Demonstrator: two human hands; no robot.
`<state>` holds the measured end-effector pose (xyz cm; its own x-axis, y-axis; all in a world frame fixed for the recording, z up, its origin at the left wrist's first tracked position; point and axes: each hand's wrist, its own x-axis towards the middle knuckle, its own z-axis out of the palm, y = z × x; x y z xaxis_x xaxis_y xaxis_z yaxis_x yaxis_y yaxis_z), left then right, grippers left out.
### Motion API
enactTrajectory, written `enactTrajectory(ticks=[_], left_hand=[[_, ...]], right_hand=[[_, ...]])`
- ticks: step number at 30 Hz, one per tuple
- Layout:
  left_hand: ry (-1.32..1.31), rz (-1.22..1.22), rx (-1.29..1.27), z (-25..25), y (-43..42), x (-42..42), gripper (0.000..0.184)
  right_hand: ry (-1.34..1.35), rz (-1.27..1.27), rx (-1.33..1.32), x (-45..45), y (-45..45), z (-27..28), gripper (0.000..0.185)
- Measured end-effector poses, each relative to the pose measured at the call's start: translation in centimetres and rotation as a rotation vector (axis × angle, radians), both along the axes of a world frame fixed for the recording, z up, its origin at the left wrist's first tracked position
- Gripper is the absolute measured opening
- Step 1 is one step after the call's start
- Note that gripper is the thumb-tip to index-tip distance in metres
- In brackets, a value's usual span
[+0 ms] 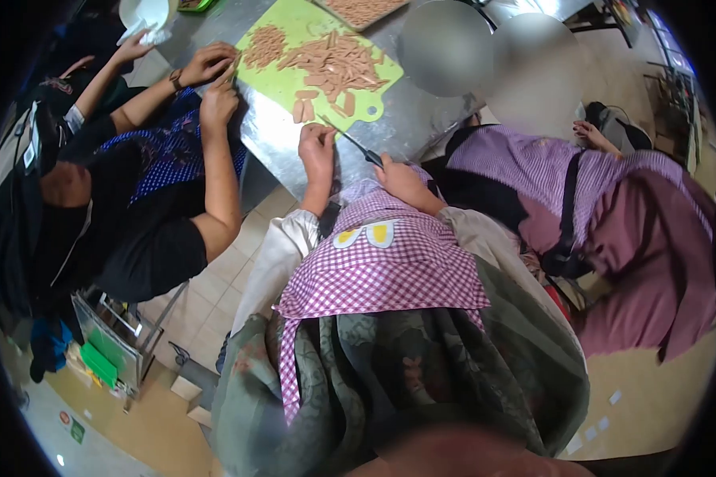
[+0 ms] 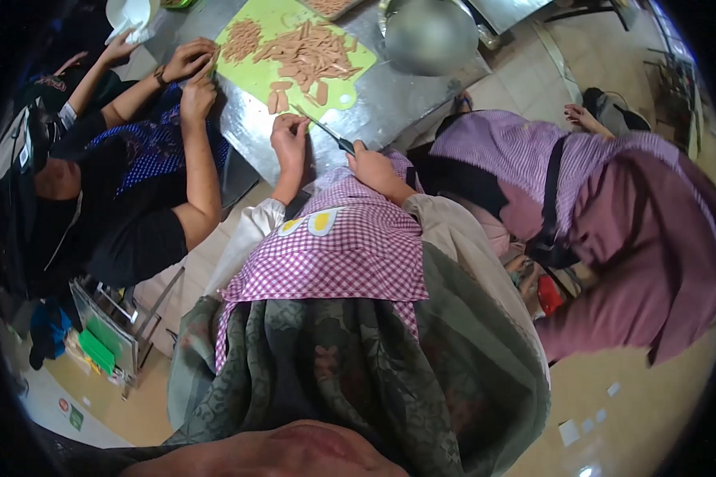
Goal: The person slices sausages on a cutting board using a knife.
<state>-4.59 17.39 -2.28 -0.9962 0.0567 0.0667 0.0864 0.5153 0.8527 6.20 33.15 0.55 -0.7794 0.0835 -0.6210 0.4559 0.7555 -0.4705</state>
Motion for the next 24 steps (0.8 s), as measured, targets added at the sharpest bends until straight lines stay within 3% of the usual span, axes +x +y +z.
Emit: enactTrajectory(ticks=[7, 10, 16, 19, 24], left_hand=[[0.013, -0.018, -0.066, -0.8, -0.2, -0.6, 0.009], [0.081, -0.065, -0.040, -0.6, -0.4, -1.4, 0.008], [0.357, -0.221, -0.174, 2.3, 1.9, -3.8, 0.026], [0.154, -0.308, -0.279, 2.5, 3.7, -4.7, 0.033], [0.112, -0.359, -0.388, 1.1, 4.7, -5.2, 0.034]], right_hand=[[0.053, -0.049, -0.044, 2.9, 1.2, -0.7, 0.041], [0.163, -0.043, -0.021, 2.7, 1.2, -0.3, 0.035], [0.232, -0.014, -0.026, 2.2, 1.0, 0.2, 0.031], [0.224, 0.009, -0.016, 1.9, 0.9, 0.3, 0.031], [0.229, 0.008, -0.042, 1.3, 1.2, 0.8, 0.031]])
